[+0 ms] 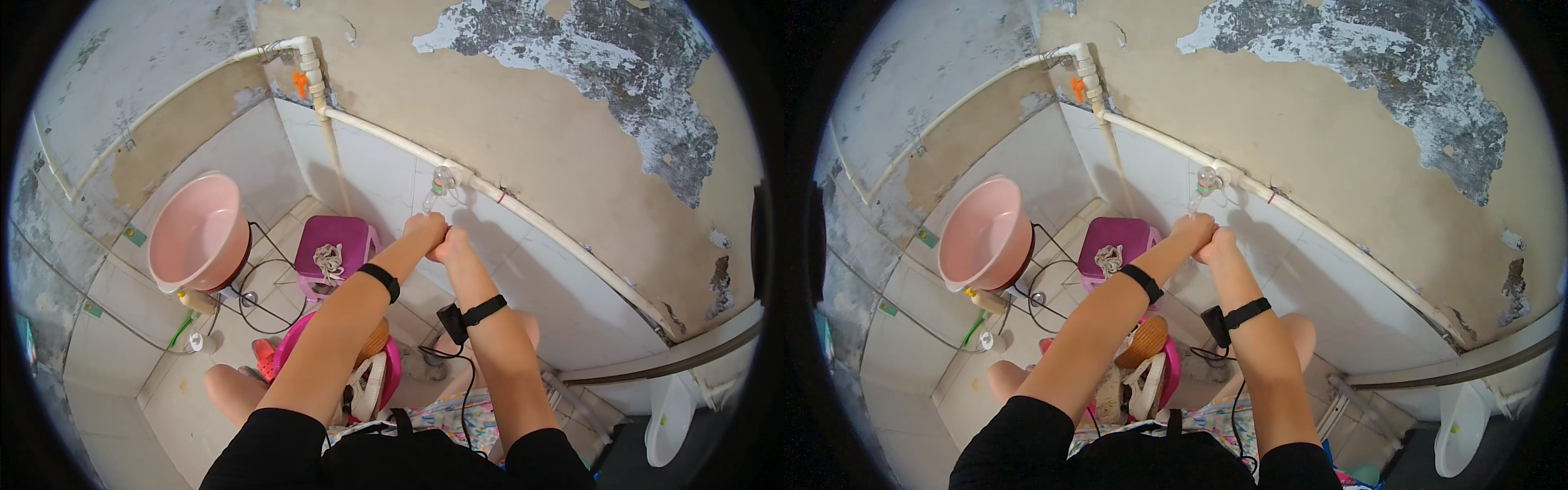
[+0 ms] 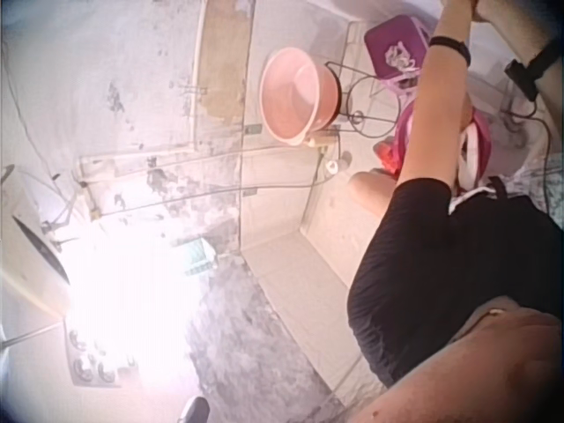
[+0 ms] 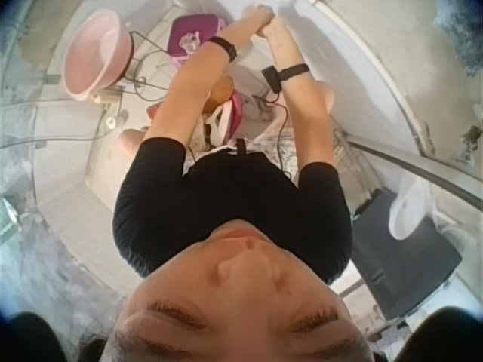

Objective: The recorder is sitting in a bathroom washing and scrubbing a pair of shoes in a pink plastic bucket filled with water and detergent.

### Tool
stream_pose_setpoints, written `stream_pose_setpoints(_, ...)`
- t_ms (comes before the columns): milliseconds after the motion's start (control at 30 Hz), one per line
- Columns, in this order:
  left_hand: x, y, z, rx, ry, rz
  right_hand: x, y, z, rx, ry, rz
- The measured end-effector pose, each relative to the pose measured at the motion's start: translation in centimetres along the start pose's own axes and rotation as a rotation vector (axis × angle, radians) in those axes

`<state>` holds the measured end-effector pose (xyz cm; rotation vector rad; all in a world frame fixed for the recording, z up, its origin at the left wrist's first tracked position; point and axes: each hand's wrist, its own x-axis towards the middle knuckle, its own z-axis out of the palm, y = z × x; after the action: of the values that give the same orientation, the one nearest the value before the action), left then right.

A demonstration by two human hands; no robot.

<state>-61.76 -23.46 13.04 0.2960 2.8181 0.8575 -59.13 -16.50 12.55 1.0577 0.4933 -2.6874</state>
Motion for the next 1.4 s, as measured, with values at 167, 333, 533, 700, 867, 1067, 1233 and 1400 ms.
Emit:
stream_pose_setpoints(167,-1.1,-4.7,-0.1,-0.168,-0.023,0.094,-0.2,2.3,0.6,0.020,0.005,0.070)
stream_pose_setpoints(333,-3.6,-4.9,-0.3,-1.793,-0.117,-0.289,1.4,4.8,0.8,-0.181,-0.155,-0.130)
stream_pose_setpoints(533,-5.0,-1.6,-1.5,-2.168,-0.249,-0.344,2.7,2.5,2.2,-1.897,0.012,-0.974)
stream_pose_setpoints(700,-5.0,-1.1,-1.5,-2.354,-0.308,-0.446,-0.4,2.1,4.1,-2.319,-0.022,-0.945)
stream_pose_setpoints(867,-2.5,-2.9,2.0,-2.402,-0.401,-0.391,-1.7,1.5,1.3,-2.345,-0.105,-1.109)
stream_pose_setpoints(1067,0.1,-3.6,3.5,-1.861,-0.192,-0.427,-0.8,-0.8,-0.9,-1.596,-0.150,-1.183)
stream_pose_setpoints(1233,-0.9,0.2,-0.6,-0.397,0.223,-0.234,-5.6,-2.4,1.1,-1.122,-0.011,-0.891)
stream_pose_setpoints(1400,-3.5,-1.1,-1.3,-0.069,0.243,0.138,-8.9,-0.6,4.5,-0.959,-0.089,-1.052)
